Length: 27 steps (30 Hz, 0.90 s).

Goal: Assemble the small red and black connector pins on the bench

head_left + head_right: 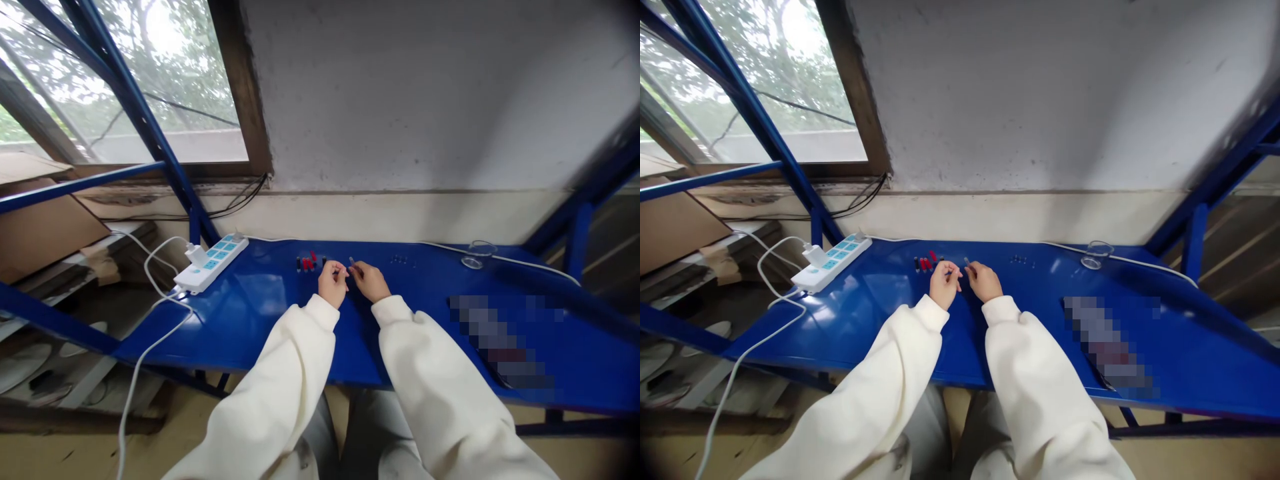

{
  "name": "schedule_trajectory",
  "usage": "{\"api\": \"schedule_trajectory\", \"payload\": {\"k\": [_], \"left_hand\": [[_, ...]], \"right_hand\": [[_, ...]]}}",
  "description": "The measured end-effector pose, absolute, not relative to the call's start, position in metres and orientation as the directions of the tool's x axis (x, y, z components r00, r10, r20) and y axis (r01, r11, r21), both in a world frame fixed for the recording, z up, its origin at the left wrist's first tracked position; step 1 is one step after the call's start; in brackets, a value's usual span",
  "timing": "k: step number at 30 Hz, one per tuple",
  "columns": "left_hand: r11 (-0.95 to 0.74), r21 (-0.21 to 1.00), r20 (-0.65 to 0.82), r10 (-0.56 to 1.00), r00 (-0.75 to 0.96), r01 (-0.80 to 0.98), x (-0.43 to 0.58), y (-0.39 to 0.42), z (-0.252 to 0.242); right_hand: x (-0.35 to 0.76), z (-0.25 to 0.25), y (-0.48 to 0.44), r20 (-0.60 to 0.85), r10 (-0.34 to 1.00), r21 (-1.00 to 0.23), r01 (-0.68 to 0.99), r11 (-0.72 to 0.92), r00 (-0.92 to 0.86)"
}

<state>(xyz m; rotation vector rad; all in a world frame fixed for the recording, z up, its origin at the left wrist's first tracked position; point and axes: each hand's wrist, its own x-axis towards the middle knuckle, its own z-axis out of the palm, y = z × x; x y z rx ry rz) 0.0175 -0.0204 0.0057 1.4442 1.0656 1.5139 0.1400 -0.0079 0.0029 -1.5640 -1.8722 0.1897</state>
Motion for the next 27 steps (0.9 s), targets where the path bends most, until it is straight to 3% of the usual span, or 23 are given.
{"api": "schedule_trajectory", "payload": {"k": [6, 10, 15, 20, 23, 27], "left_hand": [[-0.375, 0.921, 0.337, 0.904, -0.265, -0.107, 0.008, -0.023, 0.017], [-0.397, 0.902, 0.305, 0.864, -0.401, -0.168, -0.004, -0.021, 0.025], [-0.422, 0.882, 0.287, 0.835, -0.47, -0.21, -0.014, -0.019, 0.029], [-0.499, 0.845, 0.332, 0.771, -0.543, -0.192, -0.036, -0.021, 0.043], [-0.474, 0.878, 0.398, 0.793, -0.461, -0.058, -0.053, -0.023, 0.047], [-0.406, 0.871, 0.458, 0.875, -0.157, 0.278, -0.065, -0.026, 0.042]], "right_hand": [[0.146, 0.008, -0.01, 0.361, 0.931, -0.518, 0.844, 0.143, 0.064], [0.15, 0.007, -0.007, 0.322, 0.941, -0.585, 0.804, 0.108, 0.108], [0.156, 0.005, 0.003, 0.284, 0.952, -0.737, 0.66, 0.143, 0.111], [0.157, 0.002, 0.009, 0.311, 0.941, -0.788, 0.589, 0.177, 0.133], [0.157, 0.0, 0.009, 0.329, 0.932, -0.785, 0.593, 0.181, 0.151], [0.153, -0.002, 0.009, 0.34, 0.928, -0.784, 0.591, 0.191, 0.152]]}}
